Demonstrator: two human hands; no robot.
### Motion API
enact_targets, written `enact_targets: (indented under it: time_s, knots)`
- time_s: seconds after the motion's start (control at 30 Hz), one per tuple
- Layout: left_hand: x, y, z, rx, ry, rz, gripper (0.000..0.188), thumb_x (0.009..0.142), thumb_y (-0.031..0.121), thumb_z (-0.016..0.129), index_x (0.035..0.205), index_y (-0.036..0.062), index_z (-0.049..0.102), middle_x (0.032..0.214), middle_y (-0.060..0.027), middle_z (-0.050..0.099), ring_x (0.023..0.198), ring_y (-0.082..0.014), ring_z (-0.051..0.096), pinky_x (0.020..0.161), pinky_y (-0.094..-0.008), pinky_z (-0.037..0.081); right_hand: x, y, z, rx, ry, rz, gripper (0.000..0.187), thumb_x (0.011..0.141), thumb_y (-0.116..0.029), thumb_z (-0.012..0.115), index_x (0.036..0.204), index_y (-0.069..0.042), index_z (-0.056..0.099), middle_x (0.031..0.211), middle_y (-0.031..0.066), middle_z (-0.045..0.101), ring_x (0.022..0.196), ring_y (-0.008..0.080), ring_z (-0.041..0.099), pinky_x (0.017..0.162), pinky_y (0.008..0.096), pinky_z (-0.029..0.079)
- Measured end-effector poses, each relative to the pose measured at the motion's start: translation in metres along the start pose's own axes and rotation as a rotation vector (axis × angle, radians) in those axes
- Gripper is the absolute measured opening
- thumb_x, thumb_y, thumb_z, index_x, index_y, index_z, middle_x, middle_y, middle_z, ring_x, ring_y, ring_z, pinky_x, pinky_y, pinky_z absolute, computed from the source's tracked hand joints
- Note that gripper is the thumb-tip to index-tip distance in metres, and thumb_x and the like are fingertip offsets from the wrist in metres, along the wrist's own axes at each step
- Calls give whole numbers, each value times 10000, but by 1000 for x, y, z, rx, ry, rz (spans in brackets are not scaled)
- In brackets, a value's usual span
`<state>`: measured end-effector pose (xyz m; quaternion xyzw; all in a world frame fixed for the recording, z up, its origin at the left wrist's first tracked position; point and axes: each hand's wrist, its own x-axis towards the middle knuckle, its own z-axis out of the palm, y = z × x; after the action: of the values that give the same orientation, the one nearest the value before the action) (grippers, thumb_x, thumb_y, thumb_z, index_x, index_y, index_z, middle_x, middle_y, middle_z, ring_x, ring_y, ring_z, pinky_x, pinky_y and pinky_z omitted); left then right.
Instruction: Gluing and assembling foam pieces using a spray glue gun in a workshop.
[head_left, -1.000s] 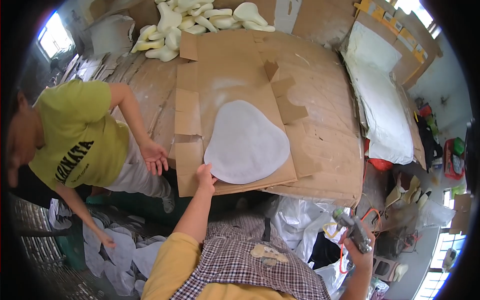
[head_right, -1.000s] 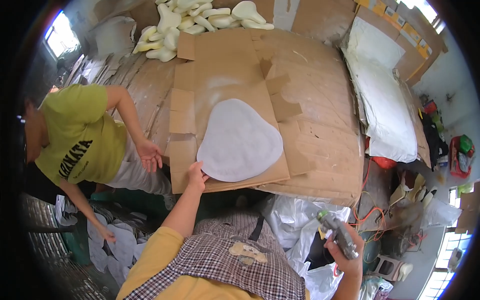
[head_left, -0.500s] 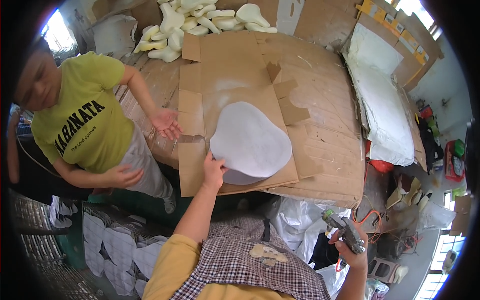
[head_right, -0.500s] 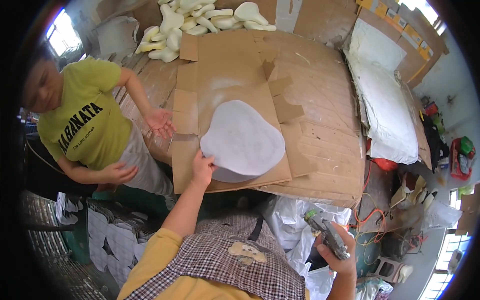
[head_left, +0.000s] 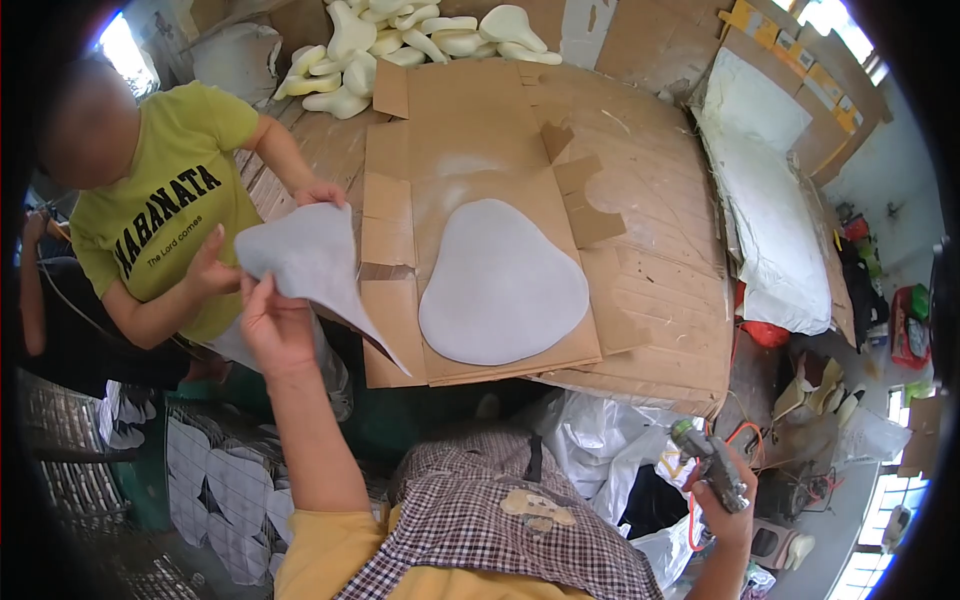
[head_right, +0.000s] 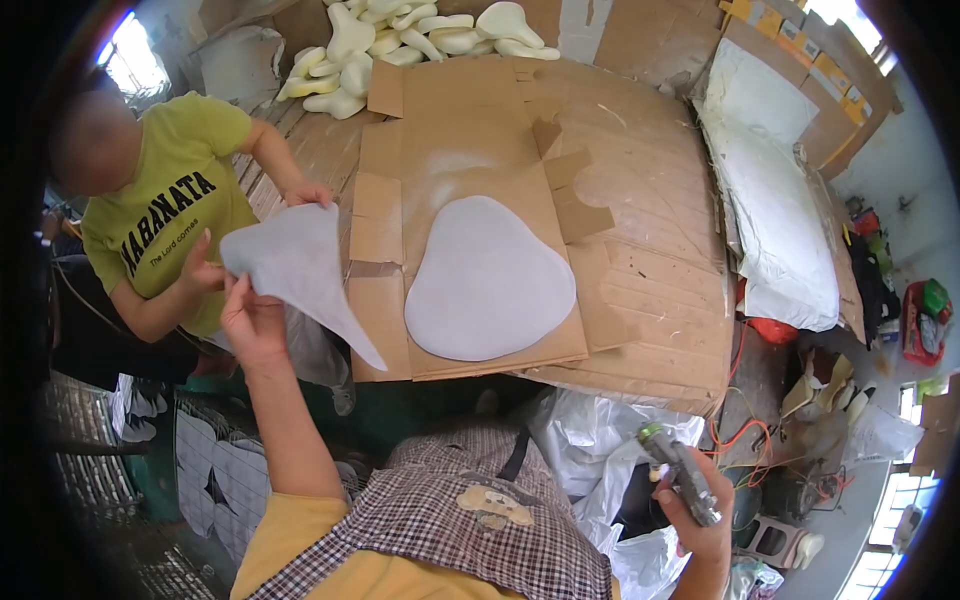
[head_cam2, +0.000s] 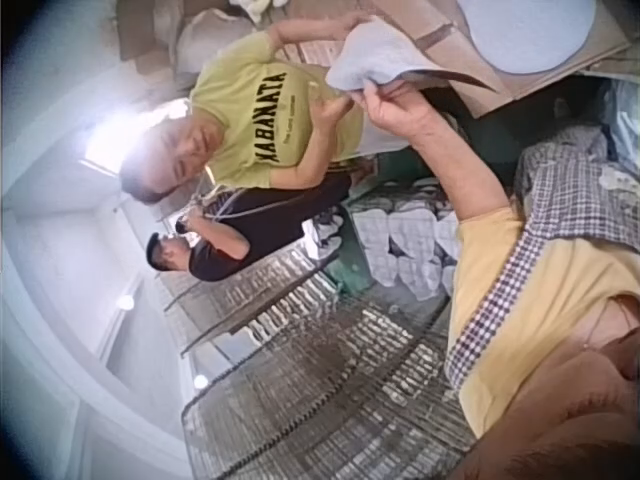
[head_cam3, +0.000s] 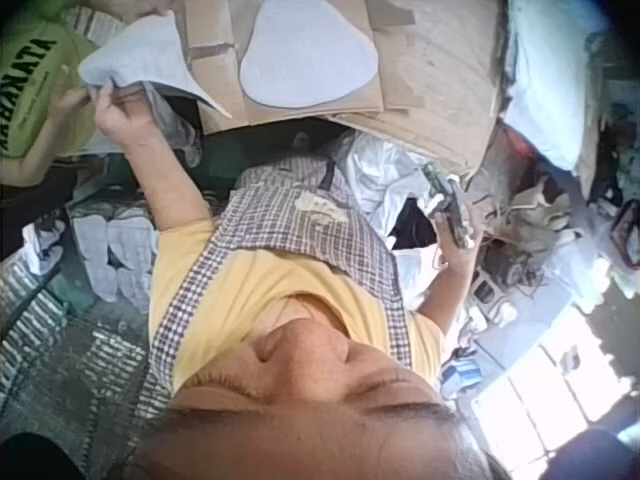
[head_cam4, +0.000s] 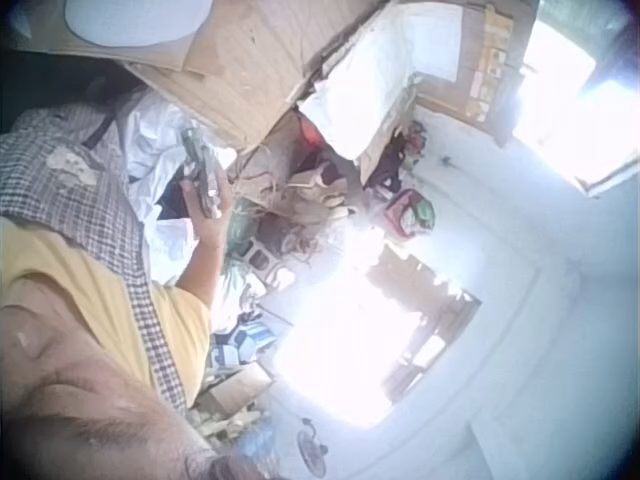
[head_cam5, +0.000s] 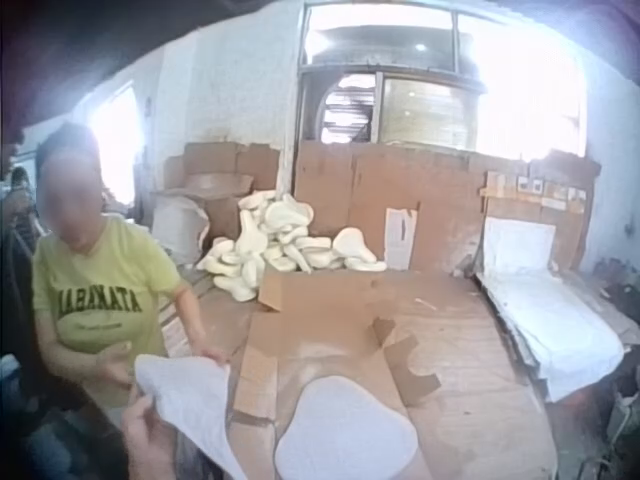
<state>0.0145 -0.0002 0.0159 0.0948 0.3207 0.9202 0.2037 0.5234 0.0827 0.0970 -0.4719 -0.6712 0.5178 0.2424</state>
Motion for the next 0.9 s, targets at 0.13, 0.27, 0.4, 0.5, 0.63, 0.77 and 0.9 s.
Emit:
enact_targets:
  time_s: [0.13,0.27,0.4,0.5,0.63,0.77,0.9]
  knots:
    - [-4,22,-32,0,37,47,463,879,-1,449,1338,22,393,1309,-132,493,1179,-264,515,989,-412,432,-5,1,-16,-130,70,0,439,745,-116,712,1124,49,565,773,38,620,714,100,579,648,234,453]
    - [6,34,-94,-56,-16,130,375,900,20,441,1272,-14,457,1270,-133,525,1120,-251,543,937,-375,465,-4,7,-10,-135,-190,31,447,701,-47,705,1125,28,584,756,27,630,686,91,582,656,242,465]
    - [-3,19,-148,-105,470,107,251,891,76,470,1123,-16,499,1045,-118,546,923,-232,556,854,-381,506,18,9,19,-11,-287,-7,451,716,-26,688,1146,37,567,788,38,628,725,92,583,671,242,465]
    - [-21,-12,-178,-74,809,29,152,874,129,538,959,5,515,959,-94,517,857,-240,561,782,-364,529,33,8,35,27,-181,-54,476,729,-32,689,1175,43,544,818,40,621,740,97,577,680,243,464]
    - [-43,-47,-204,-33,840,-102,168,885,167,553,972,28,516,926,-75,539,778,-237,590,682,-326,513,36,11,27,25,-20,-73,501,752,-50,688,1211,51,516,851,35,604,743,105,566,695,244,463]
    - [-48,-72,-195,30,817,-190,175,895,204,540,959,46,502,884,-70,552,755,-239,595,664,-329,505,21,4,12,5,88,-26,504,759,-76,704,1209,56,519,852,31,599,748,96,557,688,238,461]
    - [-47,-83,-177,66,746,-244,172,894,231,494,799,89,467,767,-47,548,708,-226,596,631,-319,484,-4,11,0,-100,124,17,497,754,-100,716,1191,54,535,839,37,613,747,92,562,691,236,464]
